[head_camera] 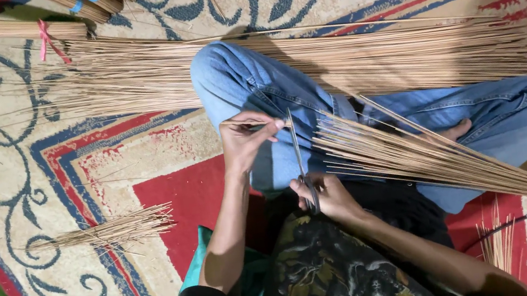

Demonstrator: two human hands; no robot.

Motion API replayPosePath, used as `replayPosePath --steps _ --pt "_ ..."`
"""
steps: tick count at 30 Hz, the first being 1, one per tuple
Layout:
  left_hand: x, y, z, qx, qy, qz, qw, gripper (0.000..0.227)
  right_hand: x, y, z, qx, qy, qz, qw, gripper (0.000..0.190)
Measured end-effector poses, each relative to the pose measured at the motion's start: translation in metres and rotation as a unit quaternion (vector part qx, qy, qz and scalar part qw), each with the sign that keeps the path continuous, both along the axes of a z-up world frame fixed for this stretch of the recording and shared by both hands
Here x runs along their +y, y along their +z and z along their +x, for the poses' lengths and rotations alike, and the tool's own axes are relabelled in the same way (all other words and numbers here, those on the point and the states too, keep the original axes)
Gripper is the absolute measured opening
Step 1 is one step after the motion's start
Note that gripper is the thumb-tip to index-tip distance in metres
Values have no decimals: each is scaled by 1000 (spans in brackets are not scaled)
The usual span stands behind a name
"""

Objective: Trimming the ends of thin wooden sticks with scissors and organizing them into bundles

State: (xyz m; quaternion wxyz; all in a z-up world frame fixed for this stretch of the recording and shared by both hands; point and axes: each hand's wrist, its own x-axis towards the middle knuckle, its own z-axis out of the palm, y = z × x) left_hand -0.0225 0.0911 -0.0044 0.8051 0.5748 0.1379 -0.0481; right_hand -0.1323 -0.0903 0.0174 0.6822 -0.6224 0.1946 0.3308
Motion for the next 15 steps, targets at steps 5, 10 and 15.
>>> replayPosePath --steps 5,10,15 --pt "19 4 8 -16 63 9 998 23 0 19 28 -54 28 32 998 30" --pt "33 -5 14 -21 107 3 994 23 -1 58 62 -55 8 50 997 32" --pt "31 4 30 1 127 -3 992 24 -4 99 112 -154 -3 92 984 28"
